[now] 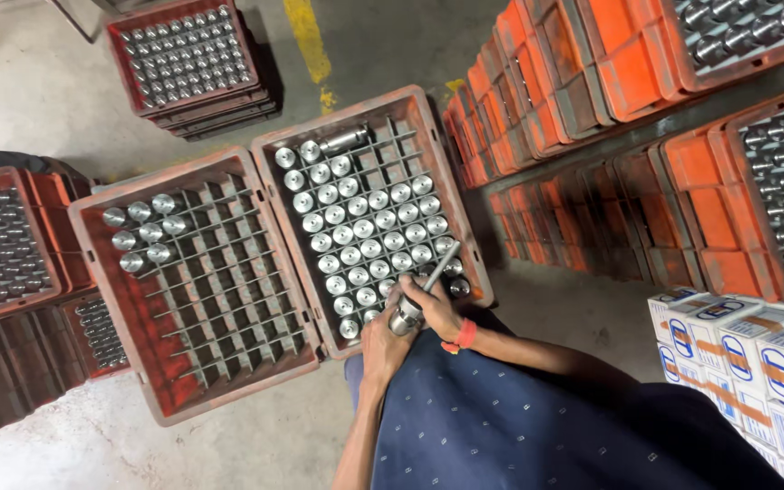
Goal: The person picks machined metal parts one at a time from a crate and places each upright into the cells of a slotted grid tray, holding a metal rod in one hand while transferring parts with the other. The tray gradually fills with parts as the person works through the crate.
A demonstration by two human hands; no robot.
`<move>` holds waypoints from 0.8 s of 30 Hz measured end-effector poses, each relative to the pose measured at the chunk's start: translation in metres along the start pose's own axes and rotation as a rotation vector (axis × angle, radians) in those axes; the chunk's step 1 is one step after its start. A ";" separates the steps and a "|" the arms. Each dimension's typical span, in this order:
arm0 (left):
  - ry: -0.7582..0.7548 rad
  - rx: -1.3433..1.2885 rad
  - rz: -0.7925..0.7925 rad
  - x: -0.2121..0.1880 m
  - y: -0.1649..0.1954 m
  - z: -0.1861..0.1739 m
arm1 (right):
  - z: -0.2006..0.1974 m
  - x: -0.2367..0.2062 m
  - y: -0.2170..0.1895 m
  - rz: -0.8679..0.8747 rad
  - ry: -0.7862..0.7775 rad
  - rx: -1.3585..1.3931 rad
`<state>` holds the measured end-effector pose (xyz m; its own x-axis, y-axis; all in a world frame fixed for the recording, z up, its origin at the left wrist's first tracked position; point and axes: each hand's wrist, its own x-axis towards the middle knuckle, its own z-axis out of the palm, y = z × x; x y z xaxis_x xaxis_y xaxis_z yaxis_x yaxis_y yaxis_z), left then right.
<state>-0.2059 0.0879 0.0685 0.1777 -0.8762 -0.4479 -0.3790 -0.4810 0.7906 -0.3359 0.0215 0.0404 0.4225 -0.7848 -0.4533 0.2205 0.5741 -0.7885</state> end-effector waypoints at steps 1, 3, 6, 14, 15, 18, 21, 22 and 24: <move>-0.010 0.038 0.010 0.003 0.000 0.003 | -0.004 -0.003 0.004 -0.027 -0.010 -0.039; -0.051 0.092 0.002 0.008 0.000 0.010 | -0.017 -0.004 0.012 -0.109 -0.079 -0.111; -0.138 0.067 -0.010 0.010 -0.002 0.020 | -0.036 -0.003 0.023 -0.133 -0.127 -0.151; -0.010 0.297 -0.050 0.090 0.009 -0.008 | -0.100 0.033 -0.021 -0.258 0.398 0.219; 0.028 0.403 -0.114 0.113 0.010 -0.016 | -0.110 0.030 -0.030 -0.249 0.403 0.257; 0.347 0.374 0.373 0.174 0.011 -0.032 | -0.128 0.020 -0.044 -0.218 0.421 0.333; 0.307 0.536 0.549 0.207 0.015 -0.036 | -0.133 0.005 -0.038 -0.184 0.428 0.324; 0.269 0.583 0.588 0.212 0.019 -0.037 | -0.133 0.001 -0.032 -0.181 0.420 0.318; 0.259 0.419 0.479 0.218 0.031 -0.037 | -0.135 -0.005 -0.021 -0.157 0.434 0.300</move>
<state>-0.1450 -0.1188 0.0112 0.0949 -0.9933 0.0659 -0.7800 -0.0330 0.6249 -0.4610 -0.0178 0.0033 -0.0232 -0.8542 -0.5194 0.5193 0.4337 -0.7364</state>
